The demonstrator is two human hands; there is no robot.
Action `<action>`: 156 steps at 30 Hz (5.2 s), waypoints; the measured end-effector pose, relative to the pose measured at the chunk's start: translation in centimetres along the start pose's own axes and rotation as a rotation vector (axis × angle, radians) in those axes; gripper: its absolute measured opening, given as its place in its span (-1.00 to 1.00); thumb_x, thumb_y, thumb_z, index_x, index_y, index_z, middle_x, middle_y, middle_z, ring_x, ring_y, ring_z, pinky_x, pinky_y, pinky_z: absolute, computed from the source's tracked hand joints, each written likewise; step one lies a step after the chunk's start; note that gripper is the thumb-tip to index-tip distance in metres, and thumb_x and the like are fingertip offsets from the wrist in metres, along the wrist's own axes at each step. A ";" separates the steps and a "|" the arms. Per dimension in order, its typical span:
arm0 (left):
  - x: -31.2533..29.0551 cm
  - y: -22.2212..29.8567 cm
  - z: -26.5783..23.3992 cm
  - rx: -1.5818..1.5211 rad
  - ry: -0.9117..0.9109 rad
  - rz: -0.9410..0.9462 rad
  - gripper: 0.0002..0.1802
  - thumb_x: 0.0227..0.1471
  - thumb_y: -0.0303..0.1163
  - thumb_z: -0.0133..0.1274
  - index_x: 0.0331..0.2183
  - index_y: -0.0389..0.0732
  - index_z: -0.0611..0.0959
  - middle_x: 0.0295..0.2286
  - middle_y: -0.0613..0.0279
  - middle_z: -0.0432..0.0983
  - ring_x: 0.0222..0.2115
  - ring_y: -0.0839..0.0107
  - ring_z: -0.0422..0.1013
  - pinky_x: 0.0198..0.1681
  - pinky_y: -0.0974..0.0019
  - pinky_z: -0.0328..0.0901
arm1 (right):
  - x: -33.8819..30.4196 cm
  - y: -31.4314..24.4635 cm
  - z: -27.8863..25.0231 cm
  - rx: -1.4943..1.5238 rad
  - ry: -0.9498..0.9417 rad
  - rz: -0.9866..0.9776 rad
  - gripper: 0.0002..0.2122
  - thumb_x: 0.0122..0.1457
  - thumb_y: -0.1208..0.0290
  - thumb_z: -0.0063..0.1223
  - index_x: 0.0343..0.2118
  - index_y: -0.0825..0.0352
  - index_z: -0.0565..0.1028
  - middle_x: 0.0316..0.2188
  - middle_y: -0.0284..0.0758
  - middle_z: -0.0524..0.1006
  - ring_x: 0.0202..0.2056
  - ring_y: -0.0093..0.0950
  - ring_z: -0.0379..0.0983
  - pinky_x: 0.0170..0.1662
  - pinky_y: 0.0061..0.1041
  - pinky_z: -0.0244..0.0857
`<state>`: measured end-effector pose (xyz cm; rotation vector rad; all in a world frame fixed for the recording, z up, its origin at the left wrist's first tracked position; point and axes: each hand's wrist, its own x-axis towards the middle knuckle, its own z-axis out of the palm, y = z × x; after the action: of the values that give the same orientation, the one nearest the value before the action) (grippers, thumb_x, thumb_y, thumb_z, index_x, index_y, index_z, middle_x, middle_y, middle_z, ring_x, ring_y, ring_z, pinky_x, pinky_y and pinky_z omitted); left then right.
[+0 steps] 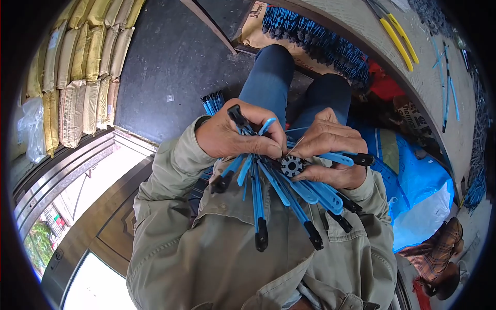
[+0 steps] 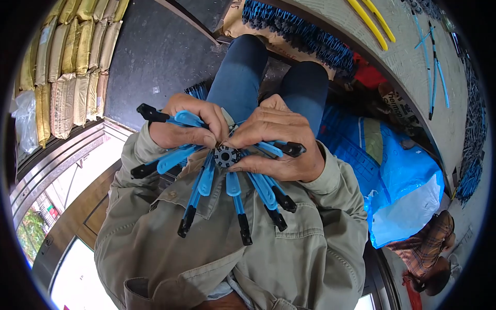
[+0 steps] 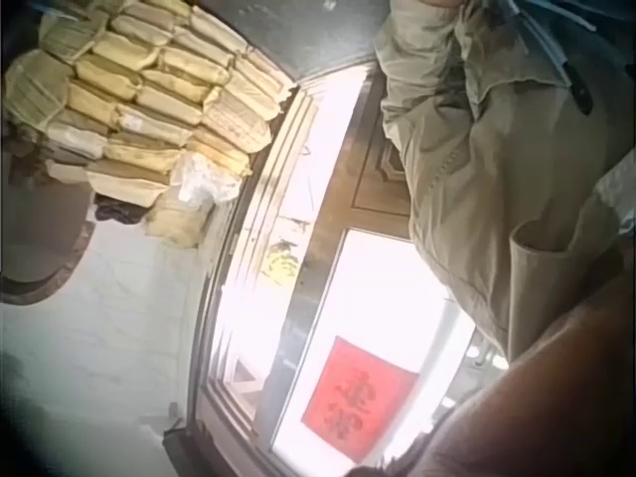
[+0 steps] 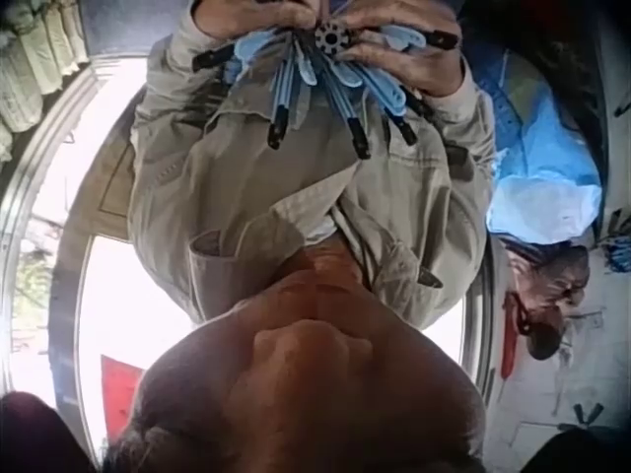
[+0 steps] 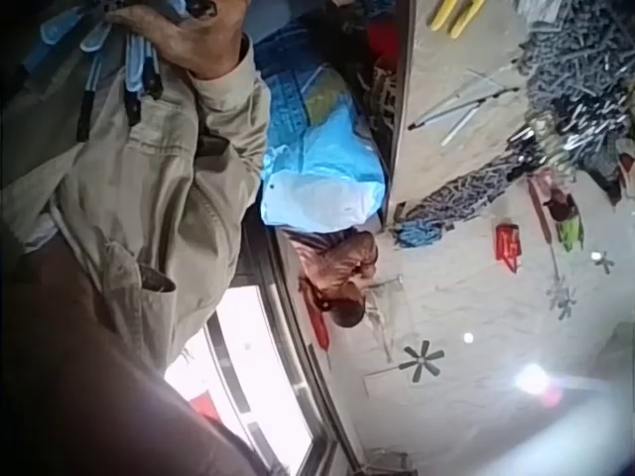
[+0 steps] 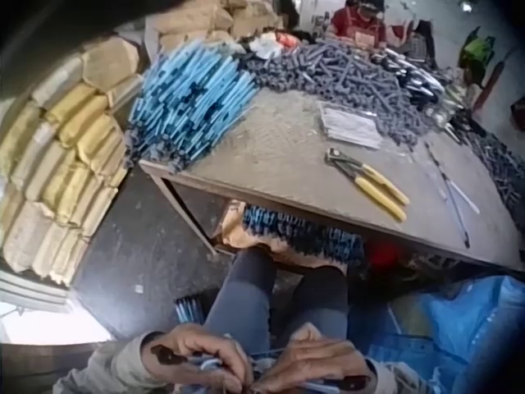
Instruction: The person assembles blue plastic tubes into a central hub, then secures the components using crimping pliers.
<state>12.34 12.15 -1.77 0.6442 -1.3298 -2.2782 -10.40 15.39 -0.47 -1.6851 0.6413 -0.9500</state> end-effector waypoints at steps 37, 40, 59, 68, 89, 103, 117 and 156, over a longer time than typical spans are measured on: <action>-0.9 -3.0 4.9 0.801 0.525 0.518 -0.47 -0.17 -0.73 -0.01 -0.05 -0.36 0.40 -0.18 -0.03 0.41 -0.24 0.20 0.41 -0.18 0.34 0.28 | -0.5 0.2 2.6 -0.130 0.337 0.199 -0.67 -0.20 0.51 0.36 -0.40 0.43 0.41 -0.51 -0.37 0.47 -0.43 -0.69 0.39 -0.35 -0.73 0.27; -0.7 -2.4 5.8 0.801 0.555 0.487 -0.49 -0.18 -0.70 0.05 -0.08 -0.36 0.44 -0.23 -0.02 0.45 -0.26 0.20 0.42 -0.19 0.33 0.29 | -0.8 0.1 2.9 -0.068 0.372 0.216 -0.66 -0.22 0.51 0.37 -0.41 0.42 0.40 -0.51 -0.37 0.46 -0.42 -0.68 0.39 -0.32 -0.72 0.28; -2.6 -2.6 3.2 0.531 0.339 0.512 -0.58 -0.29 -0.26 0.31 -0.39 -0.33 0.58 -0.47 0.16 0.53 -0.42 0.32 0.46 -0.31 0.33 0.32 | -1.5 2.2 4.2 0.149 -0.008 0.247 -0.91 -0.06 0.52 0.20 -0.47 0.41 0.58 -0.58 -0.22 0.52 -0.54 -0.49 0.46 -0.49 -0.58 0.27; -2.6 -3.8 4.4 0.613 0.493 0.547 -0.65 -0.32 -0.40 0.31 -0.39 -0.29 0.57 -0.46 0.13 0.54 -0.39 0.28 0.48 -0.29 0.30 0.34 | -2.1 3.2 5.4 0.183 0.141 0.226 -0.89 -0.12 0.50 0.24 -0.54 0.42 0.55 -0.65 -0.27 0.51 -0.58 -0.48 0.45 -0.50 -0.59 0.24; -0.2 -6.0 3.9 0.463 0.844 0.545 -0.75 -0.21 -0.54 0.23 -0.36 -0.29 0.56 -0.56 0.28 0.50 -0.57 0.57 0.42 -0.51 0.48 0.28 | 2.0 3.6 -10.1 -0.776 0.552 0.030 -0.85 -0.06 0.40 0.20 -0.47 0.33 0.48 -0.44 -0.27 0.51 -0.37 -0.36 0.47 -0.29 -0.51 0.32; -0.6 -3.4 4.0 0.452 0.555 0.403 -0.67 -0.27 -0.56 0.27 -0.34 -0.33 0.56 -0.56 0.28 0.46 -0.56 0.60 0.37 -0.51 0.51 0.25 | -0.6 0.7 -9.7 -0.535 0.439 0.063 -0.89 0.05 0.40 0.03 -0.38 0.30 0.47 -0.46 -0.31 0.37 -0.44 -0.48 0.35 -0.36 -0.58 0.23; -1.0 -3.2 4.2 0.551 0.391 0.407 -0.56 -0.38 -0.51 0.35 -0.34 -0.39 0.56 -0.54 0.21 0.50 -0.52 0.50 0.41 -0.44 0.45 0.29 | -1.7 0.4 -2.8 -1.840 0.412 -0.603 -0.70 0.02 0.41 0.12 -0.14 0.07 0.45 -0.06 -0.43 0.28 0.05 -0.43 0.19 0.18 -0.15 -0.17; -1.3 -3.4 4.7 0.583 0.530 0.488 -0.41 -0.51 -0.30 0.40 -0.30 -0.29 0.60 -0.51 0.21 0.52 -0.52 0.52 0.42 -0.47 0.48 0.28 | -3.4 -1.8 -2.4 -1.285 -0.078 -0.225 -0.76 -0.07 0.39 0.17 -0.35 0.38 0.44 -0.30 -0.26 0.40 -0.36 -0.37 0.39 -0.35 -0.33 0.29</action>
<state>10.21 17.67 -2.48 0.9034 -1.6377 -1.2173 -14.32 17.37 0.61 -2.9426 1.1495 -0.5934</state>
